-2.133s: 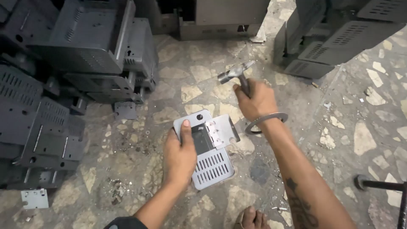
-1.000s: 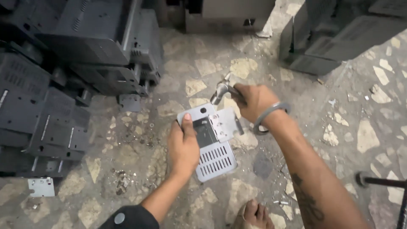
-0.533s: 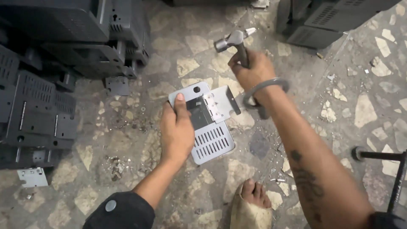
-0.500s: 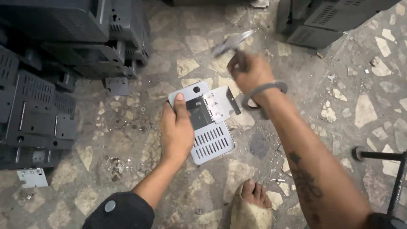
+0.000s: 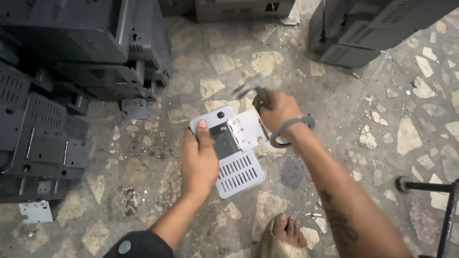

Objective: The person holds a perforated sheet-metal panel on the floor and hammers its edges with a claw hammer, working around the panel and fitting it against a metal enclosure. They then stack the finished metal boxes and panels onto a pile of similar enclosures.

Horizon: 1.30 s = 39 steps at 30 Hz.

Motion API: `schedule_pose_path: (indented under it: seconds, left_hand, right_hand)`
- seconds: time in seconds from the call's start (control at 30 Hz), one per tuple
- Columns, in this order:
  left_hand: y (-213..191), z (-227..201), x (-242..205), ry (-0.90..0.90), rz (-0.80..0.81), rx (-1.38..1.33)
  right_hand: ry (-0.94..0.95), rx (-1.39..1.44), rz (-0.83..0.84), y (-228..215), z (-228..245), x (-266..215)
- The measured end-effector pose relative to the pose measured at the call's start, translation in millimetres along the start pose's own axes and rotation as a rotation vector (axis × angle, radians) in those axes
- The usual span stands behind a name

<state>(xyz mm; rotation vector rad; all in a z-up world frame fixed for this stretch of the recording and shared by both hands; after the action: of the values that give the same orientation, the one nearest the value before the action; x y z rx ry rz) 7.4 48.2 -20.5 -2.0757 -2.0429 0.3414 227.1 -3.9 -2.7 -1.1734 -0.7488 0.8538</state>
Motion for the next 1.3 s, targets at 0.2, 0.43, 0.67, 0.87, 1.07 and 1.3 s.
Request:
schedule_pose_path:
  seconds: [0.2, 0.43, 0.67, 0.87, 1.07, 1.3]
  left_hand:
    - [1, -3, 1, -0.035, 0.033, 0.065]
    - [1, 1, 2, -0.017, 0.02, 0.06]
    - [0, -9, 1, -0.012, 0.019, 0.062]
    - [-2, -3, 1, 0.048, -0.007, 0.047]
    - [-4, -9, -1, -0.091, 0.024, 0.156]
    - [-5, -7, -1, -0.079, 0.028, 0.16]
  right_hand:
    - [0.364, 0.55, -0.24, -14, -10, 4]
    - [0.207, 0.508, -0.235, -16, -8, 13]
    - [0.193, 0.334, -0.1, -59, 22, 33]
    - [-0.125, 0.004, 0.057, -48, 29, 45]
    - [0.275, 0.395, -0.262, -61, 10, 46]
    - [0.084, 0.17, -0.039, -44, 18, 32]
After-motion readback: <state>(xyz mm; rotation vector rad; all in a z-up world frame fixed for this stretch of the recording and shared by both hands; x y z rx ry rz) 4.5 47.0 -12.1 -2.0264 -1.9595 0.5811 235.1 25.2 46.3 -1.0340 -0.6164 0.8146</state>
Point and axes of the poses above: each hand's wrist, its own x-axis towards the middle knuckle, its own y-axis out of the palm, z = x × y, the point moved 5 cm from there along x, towards the middle knuckle, and after that the axes turned 15 degrees about -z, right-handed, at the moved point
